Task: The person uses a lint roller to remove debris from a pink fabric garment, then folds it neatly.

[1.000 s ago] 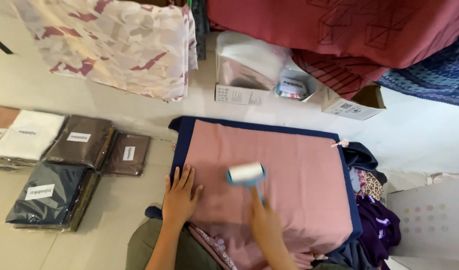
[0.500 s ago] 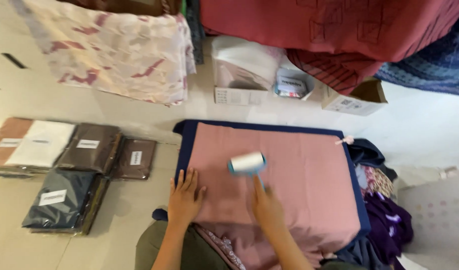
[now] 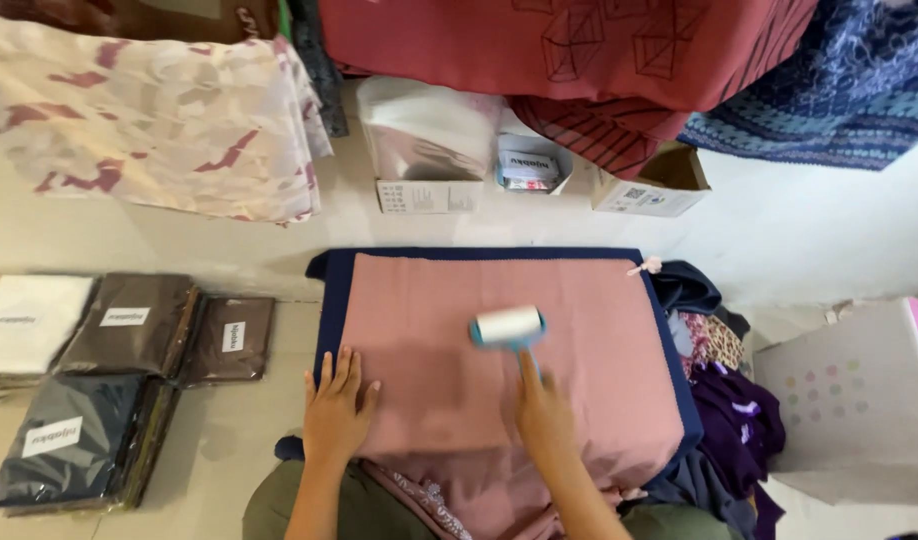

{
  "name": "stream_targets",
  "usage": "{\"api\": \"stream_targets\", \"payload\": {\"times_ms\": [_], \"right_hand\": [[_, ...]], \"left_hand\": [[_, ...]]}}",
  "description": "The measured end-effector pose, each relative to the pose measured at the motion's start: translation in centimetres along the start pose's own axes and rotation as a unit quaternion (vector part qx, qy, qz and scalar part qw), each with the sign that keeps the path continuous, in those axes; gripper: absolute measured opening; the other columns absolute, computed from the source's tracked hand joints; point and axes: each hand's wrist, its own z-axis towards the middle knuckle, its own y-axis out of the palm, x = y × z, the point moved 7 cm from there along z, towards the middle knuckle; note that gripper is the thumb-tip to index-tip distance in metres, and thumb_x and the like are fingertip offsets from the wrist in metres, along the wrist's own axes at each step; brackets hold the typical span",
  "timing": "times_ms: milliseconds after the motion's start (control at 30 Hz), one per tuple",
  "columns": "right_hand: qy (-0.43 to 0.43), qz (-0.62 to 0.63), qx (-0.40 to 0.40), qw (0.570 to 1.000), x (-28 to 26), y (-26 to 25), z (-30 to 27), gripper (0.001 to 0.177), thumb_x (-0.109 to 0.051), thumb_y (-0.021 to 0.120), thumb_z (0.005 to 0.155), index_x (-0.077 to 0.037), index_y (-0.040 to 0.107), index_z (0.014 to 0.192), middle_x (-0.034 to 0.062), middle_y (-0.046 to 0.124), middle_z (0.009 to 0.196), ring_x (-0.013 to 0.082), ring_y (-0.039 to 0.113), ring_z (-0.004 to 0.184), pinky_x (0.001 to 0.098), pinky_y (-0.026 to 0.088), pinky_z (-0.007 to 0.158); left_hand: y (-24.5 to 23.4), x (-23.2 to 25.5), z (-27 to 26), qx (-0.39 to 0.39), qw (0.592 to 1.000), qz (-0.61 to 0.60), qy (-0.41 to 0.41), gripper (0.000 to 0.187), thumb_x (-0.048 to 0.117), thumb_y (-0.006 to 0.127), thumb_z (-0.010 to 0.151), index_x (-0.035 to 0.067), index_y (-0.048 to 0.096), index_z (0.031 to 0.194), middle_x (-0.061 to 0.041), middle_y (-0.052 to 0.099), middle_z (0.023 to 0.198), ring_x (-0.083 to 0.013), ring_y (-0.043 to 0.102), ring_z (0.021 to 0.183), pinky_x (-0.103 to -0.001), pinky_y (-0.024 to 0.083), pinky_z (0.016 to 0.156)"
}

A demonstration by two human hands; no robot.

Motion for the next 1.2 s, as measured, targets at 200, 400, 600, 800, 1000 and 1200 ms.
{"api": "stream_targets", "payload": {"times_ms": [200,400,600,800,1000,1200], "right_hand": [[-0.033,0.075,0.024,0.996,-5.4,0.2,13.6,0.054,-0.027,0.039,0.106,-0.027,0.033,0.16,0.0188,0.058,0.098,0.0478,0.062,0.075,0.061,0.05,0.065],[-0.092,0.049,0.062,0.993,-1.0,-1.6,5.2,0.055,-0.023,0.046,0.102,-0.026,0.039,0.156,0.0182,0.06,0.089,0.0499,0.061,0.063,0.0614,0.045,0.053],[-0.073,-0.058,0.11,0.989,7.1,-3.2,-13.4,0.061,-0.037,0.056,0.092,-0.036,0.044,0.152,0.0116,0.068,0.126,0.0379,0.075,0.083,0.0506,0.059,0.058],[0.161,-0.04,0.049,0.985,12.0,-5.8,-13.1,0.054,-0.045,0.055,0.096,-0.056,0.046,0.148,-0.0037,0.07,0.118,0.0363,0.071,0.082,0.0459,0.049,0.057],[-0.006,0.057,0.073,0.996,7.4,-4.2,5.0,0.058,-0.023,0.054,0.099,-0.031,0.043,0.155,0.0169,0.061,0.092,0.0444,0.06,0.074,0.0558,0.045,0.058],[-0.033,0.069,0.091,0.993,4.3,-5.4,15.7,0.05,-0.022,0.048,0.101,-0.026,0.044,0.152,0.016,0.053,0.074,0.0414,0.051,0.055,0.0522,0.039,0.047]], "left_hand": [[0.2,-0.1,-0.2,-0.008,1.0,0.01,0.001,0.071,0.056,0.035,0.103,0.016,0.031,0.162,0.001,0.028,0.17,-0.0291,0.02,0.158,-0.056,0.015,0.125],[-0.7,0.3,-0.5,-0.024,0.999,-0.03,-0.004,0.071,0.056,0.035,0.104,0.016,0.029,0.162,0.0,0.026,0.17,-0.0279,0.018,0.158,-0.055,0.012,0.126],[0.2,-0.3,-0.3,0.077,0.997,-0.003,0.031,0.068,0.053,0.048,0.098,0.015,0.049,0.154,-0.002,0.043,0.165,-0.0318,0.035,0.154,-0.054,0.025,0.124],[0.2,-0.3,0.0,-0.018,1.0,-0.001,-0.02,0.074,0.061,0.035,0.1,0.018,0.036,0.161,0.003,0.03,0.17,-0.0274,0.022,0.158,-0.05,0.015,0.127],[-0.4,-0.2,-0.1,-0.038,0.999,-0.01,-0.024,0.075,0.063,0.03,0.101,0.019,0.03,0.162,0.003,0.024,0.172,-0.0257,0.017,0.16,-0.049,0.012,0.128],[-0.6,-0.1,0.0,-0.053,0.998,-0.02,-0.037,0.073,0.061,0.034,0.1,0.022,0.03,0.162,0.005,0.024,0.171,-0.0225,0.016,0.16,-0.047,0.011,0.128]]}}
